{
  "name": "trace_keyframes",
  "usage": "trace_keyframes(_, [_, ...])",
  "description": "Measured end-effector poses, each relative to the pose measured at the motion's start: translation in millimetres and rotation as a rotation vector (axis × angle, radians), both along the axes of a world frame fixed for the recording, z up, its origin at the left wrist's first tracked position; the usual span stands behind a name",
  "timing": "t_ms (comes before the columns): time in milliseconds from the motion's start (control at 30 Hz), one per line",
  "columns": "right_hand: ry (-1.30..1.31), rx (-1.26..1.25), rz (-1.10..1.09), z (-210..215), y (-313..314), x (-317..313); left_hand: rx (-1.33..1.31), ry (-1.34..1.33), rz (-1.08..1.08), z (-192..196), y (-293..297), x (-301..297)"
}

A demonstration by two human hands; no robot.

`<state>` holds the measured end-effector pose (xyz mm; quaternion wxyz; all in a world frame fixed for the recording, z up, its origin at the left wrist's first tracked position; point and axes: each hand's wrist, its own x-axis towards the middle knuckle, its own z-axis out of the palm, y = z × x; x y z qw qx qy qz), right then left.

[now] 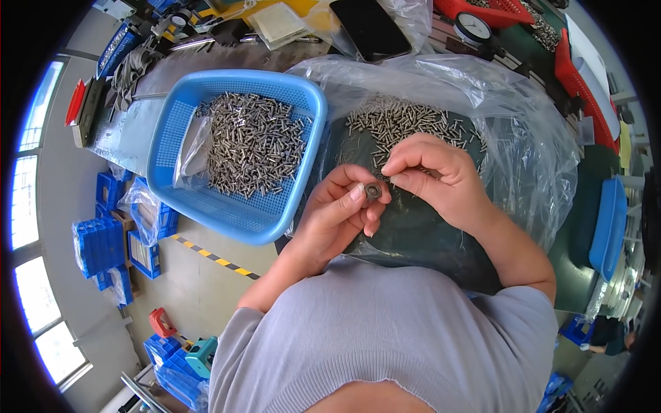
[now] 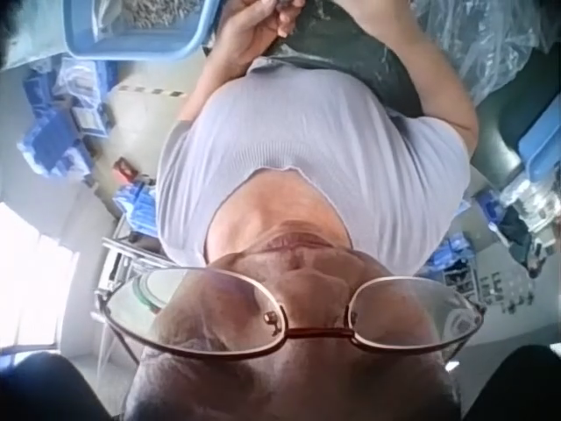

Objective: Inspecting and sorting small metal pins into a circular hardware component on an industrial workbench.

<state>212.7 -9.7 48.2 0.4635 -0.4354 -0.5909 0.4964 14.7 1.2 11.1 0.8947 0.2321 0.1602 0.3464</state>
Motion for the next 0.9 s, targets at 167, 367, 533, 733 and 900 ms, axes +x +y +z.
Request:
trace_keyframes(167, [-0.052,-0.036,-0.021,1.6,-6.5,-5.2,-0.001,0.017,-0.009,-1.2,-0.8,0.6])
trace_keyframes(367, [-0.236,0.225,0.068,0.3,-2.6,-3.0,-0.033,0.04,-0.002,-1.1,-2.3,0.4])
trace_keyframes(533, [-0.262,0.239,0.109,1.0,-0.9,-1.2,-0.039,0.039,-0.003,1.4,-2.0,0.2])
trace_keyframes(733, [-0.232,0.203,0.109,1.6,-1.2,-2.5,-0.039,0.063,-0.008,1.7,-2.2,0.0])
trace_keyframes(900, [-0.242,0.213,0.122,2.0,-2.0,-1.8,-0.043,0.075,-0.018,3.3,-2.1,-0.1])
